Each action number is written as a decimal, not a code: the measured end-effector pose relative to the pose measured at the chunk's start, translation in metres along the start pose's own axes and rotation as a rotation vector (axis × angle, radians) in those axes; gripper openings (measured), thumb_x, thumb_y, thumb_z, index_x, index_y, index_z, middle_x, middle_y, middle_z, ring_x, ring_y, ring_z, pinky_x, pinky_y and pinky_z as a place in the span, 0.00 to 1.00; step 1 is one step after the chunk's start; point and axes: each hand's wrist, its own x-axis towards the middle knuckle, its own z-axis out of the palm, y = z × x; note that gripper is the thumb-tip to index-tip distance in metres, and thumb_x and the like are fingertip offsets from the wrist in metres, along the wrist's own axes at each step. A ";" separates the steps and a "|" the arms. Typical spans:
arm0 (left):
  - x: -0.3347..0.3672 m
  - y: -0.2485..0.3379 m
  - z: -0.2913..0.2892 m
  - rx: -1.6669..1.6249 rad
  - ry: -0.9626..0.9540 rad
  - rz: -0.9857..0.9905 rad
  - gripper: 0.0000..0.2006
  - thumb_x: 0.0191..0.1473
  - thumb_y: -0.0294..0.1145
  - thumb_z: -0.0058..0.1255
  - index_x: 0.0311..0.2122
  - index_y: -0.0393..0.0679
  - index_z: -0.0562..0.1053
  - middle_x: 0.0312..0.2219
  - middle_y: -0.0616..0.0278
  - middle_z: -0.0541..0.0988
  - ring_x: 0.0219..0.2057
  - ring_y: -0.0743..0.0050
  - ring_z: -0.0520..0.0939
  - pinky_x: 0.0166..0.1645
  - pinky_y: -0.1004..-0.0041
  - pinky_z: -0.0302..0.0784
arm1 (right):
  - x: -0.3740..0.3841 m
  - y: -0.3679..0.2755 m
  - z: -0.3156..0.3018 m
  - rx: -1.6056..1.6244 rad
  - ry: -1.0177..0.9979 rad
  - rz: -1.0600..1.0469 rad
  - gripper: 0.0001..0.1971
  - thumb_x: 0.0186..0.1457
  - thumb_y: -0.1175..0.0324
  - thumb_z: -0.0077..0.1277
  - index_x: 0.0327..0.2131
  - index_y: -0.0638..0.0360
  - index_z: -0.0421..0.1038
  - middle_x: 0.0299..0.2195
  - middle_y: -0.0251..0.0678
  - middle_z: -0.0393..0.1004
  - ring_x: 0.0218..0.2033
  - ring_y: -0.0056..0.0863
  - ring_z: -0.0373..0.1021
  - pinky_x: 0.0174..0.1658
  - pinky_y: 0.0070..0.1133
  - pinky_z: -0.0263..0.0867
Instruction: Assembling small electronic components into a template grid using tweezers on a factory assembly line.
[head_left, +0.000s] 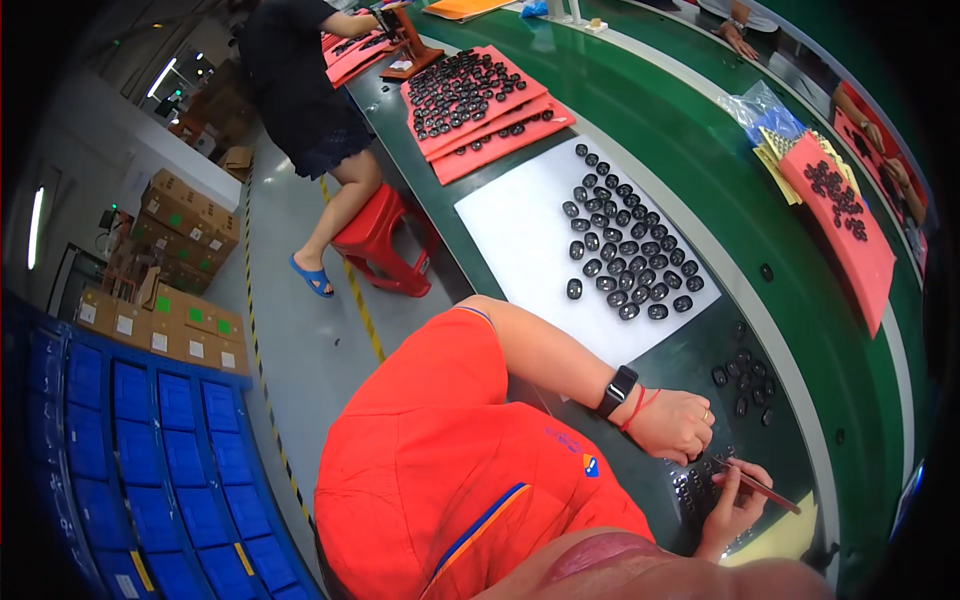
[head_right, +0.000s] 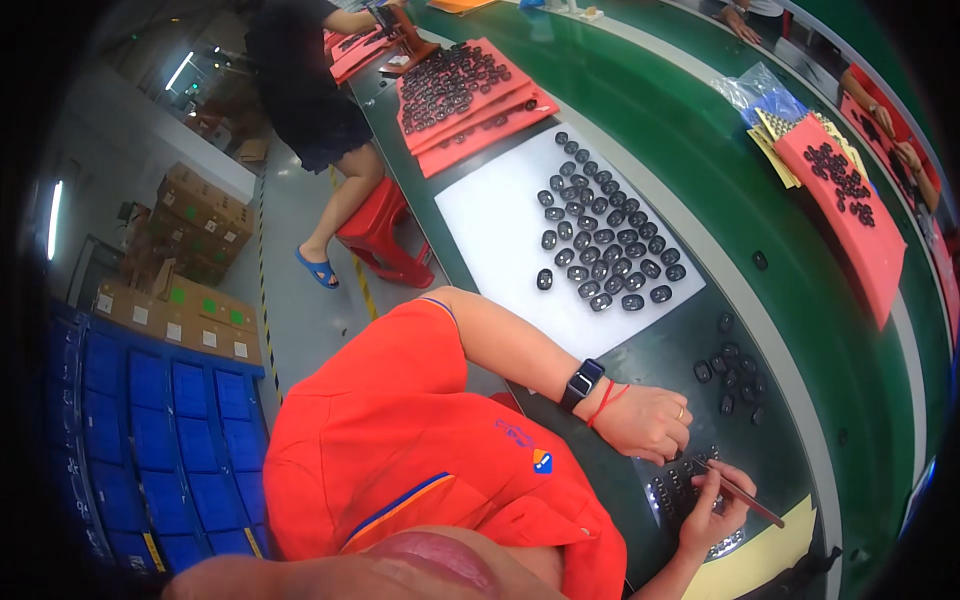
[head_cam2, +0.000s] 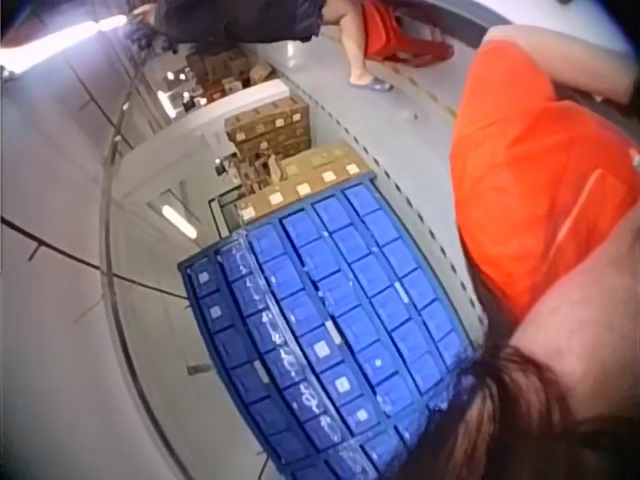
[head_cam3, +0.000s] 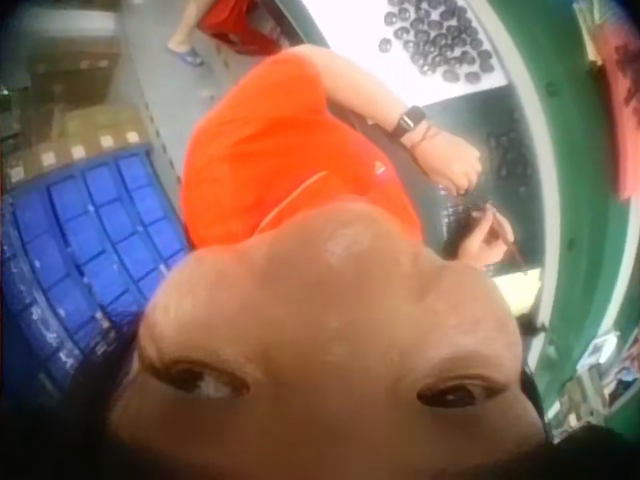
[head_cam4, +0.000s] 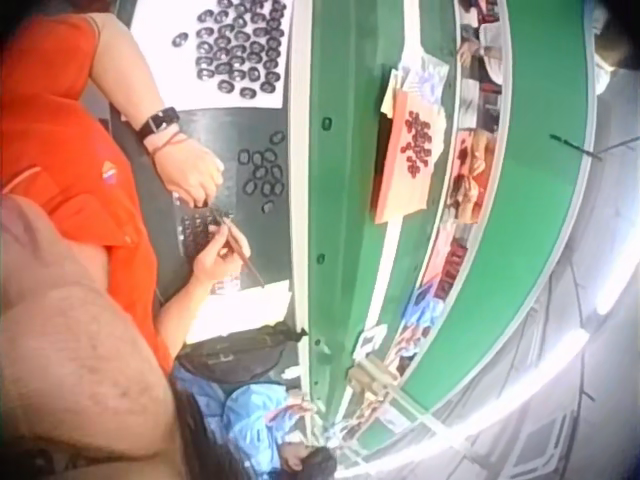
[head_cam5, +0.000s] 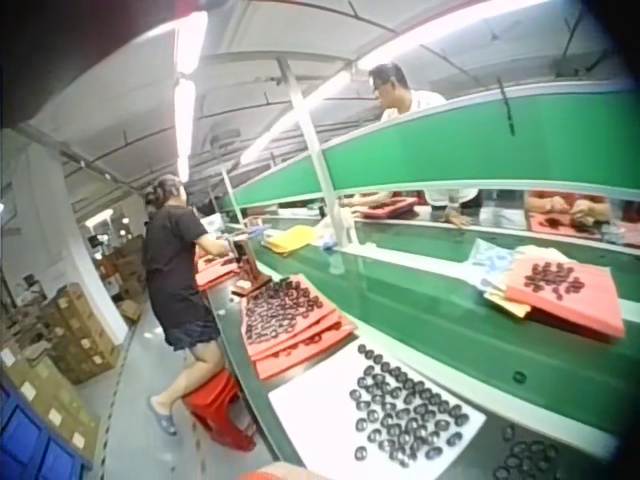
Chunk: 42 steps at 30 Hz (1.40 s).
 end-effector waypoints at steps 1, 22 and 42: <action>0.000 0.000 -0.001 -0.005 0.002 0.000 0.07 0.43 0.38 0.54 0.24 0.48 0.73 0.29 0.70 0.74 0.32 0.71 0.72 0.38 0.70 0.64 | 0.001 0.000 -0.001 0.049 0.049 0.021 0.06 0.54 0.79 0.44 0.36 0.66 0.62 0.31 0.40 0.71 0.22 0.18 0.68 0.28 0.11 0.63; 0.018 0.003 -0.018 -0.313 -0.146 -0.386 0.19 0.36 0.29 0.59 0.37 0.43 0.68 0.30 0.59 0.75 0.34 0.57 0.76 0.40 0.65 0.69 | 0.004 -0.005 0.005 0.338 -0.001 0.308 0.07 0.54 0.78 0.46 0.37 0.64 0.61 0.29 0.39 0.72 0.21 0.18 0.66 0.26 0.13 0.63; 0.012 0.007 -0.012 -0.211 -0.138 -0.320 0.17 0.38 0.28 0.60 0.37 0.46 0.69 0.27 0.67 0.73 0.26 0.70 0.74 0.35 0.72 0.67 | -0.002 -0.002 0.006 0.251 -0.129 0.255 0.06 0.53 0.78 0.48 0.36 0.64 0.64 0.29 0.37 0.74 0.23 0.15 0.68 0.28 0.11 0.65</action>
